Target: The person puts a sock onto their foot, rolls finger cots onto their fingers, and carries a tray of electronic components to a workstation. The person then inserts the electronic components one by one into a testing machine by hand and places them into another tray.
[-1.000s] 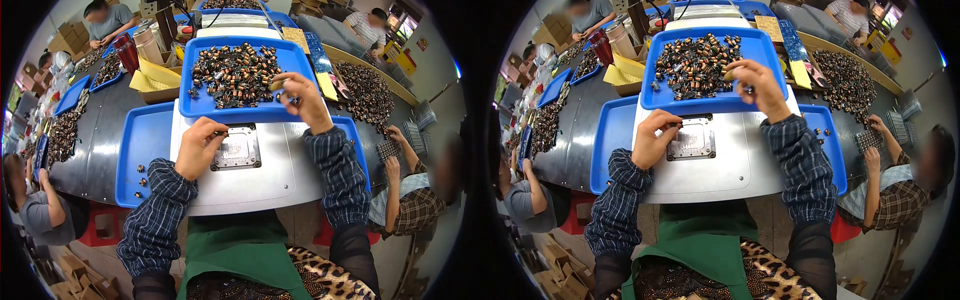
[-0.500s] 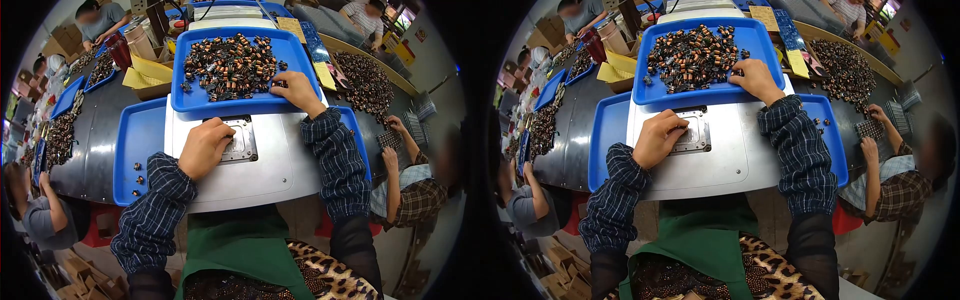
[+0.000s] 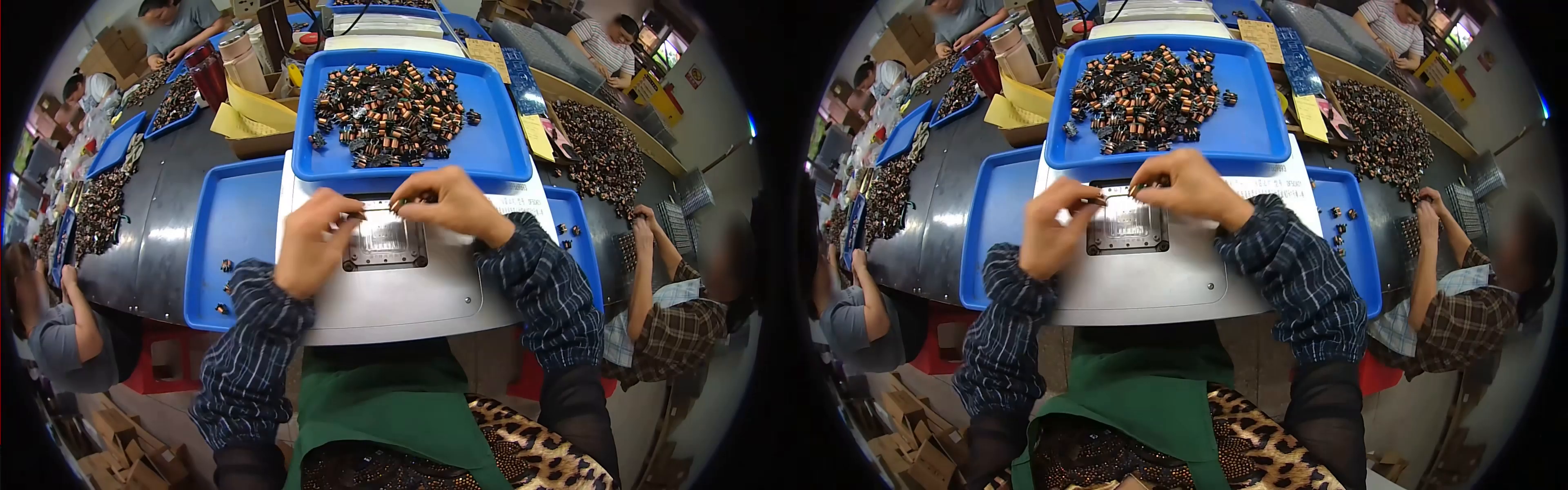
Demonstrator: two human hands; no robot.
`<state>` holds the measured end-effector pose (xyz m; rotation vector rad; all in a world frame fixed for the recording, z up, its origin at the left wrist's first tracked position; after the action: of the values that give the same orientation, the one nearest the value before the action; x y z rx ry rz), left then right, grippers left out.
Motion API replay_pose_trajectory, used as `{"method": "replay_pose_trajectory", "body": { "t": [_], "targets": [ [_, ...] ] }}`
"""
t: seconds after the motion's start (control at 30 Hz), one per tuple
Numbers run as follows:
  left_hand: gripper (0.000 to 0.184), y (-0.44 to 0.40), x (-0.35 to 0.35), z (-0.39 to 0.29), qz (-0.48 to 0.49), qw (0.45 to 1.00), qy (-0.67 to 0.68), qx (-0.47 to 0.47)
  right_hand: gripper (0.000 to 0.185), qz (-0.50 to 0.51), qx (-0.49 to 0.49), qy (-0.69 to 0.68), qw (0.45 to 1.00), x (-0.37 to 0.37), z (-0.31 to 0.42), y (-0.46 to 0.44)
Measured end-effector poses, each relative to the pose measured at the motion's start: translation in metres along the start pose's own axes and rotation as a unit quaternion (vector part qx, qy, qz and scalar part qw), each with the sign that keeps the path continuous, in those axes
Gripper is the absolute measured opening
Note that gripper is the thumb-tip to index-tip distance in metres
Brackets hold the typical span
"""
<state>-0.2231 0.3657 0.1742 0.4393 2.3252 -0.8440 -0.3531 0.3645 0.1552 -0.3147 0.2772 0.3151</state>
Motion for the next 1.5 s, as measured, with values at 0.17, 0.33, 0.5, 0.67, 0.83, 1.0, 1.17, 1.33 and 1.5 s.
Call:
{"method": "replay_pose_trajectory", "body": {
  "t": [0.17, 0.33, 0.5, 0.67, 0.83, 1.0, 1.17, 1.33, 1.5],
  "targets": [
    [0.017, 0.045, -0.071, 0.081, -0.163, 0.976, -0.077, -0.123, 0.016, 0.041, -0.042, 0.154, 0.986, 0.03, 0.011, 0.001],
    [0.016, 0.043, -0.081, 0.1, -0.161, 0.958, -0.18, -0.157, 0.015, 0.049, -0.035, 0.197, 0.979, 0.039, 0.014, 0.0],
    [0.024, -0.013, -0.059, 0.061, -0.153, 0.969, -0.195, 0.012, 0.014, 0.061, -0.033, 0.249, 0.966, 0.041, 0.01, -0.001],
    [0.022, -0.049, -0.021, 0.047, -0.162, 0.934, -0.313, 0.06, 0.013, 0.066, -0.021, 0.264, 0.962, 0.046, 0.009, -0.003],
    [0.018, -0.061, -0.007, 0.058, -0.089, 0.935, -0.343, 0.035, 0.016, 0.021, -0.035, 0.057, 0.998, 0.016, 0.005, -0.005],
    [0.019, -0.057, -0.013, 0.051, -0.092, 0.941, -0.324, 0.017, 0.021, -0.188, 0.087, -0.412, 0.887, -0.064, -0.021, 0.002],
    [0.017, -0.038, -0.034, 0.03, -0.192, 0.978, -0.08, -0.003, 0.018, -0.263, 0.085, -0.235, 0.932, -0.111, -0.047, 0.007],
    [0.02, -0.016, -0.003, 0.022, -0.067, 0.997, 0.036, -0.033, 0.016, -0.18, 0.034, 0.263, 0.947, -0.1, -0.031, -0.01],
    [0.018, -0.007, 0.014, 0.003, 0.021, 0.999, 0.024, -0.01, 0.019, -0.114, 0.05, 0.28, 0.952, -0.09, -0.031, -0.013]
  ]
}}
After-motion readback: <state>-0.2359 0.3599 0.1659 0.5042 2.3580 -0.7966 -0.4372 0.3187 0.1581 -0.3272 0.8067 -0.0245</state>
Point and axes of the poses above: each hand's wrist, its own y-axis away from the middle knuckle, its own x-axis out of the palm, z = x × y, the point moved 10 cm from there along -y, towards the middle knuckle, and after that the axes turned 13 degrees about -y, right-handed, at the moved point
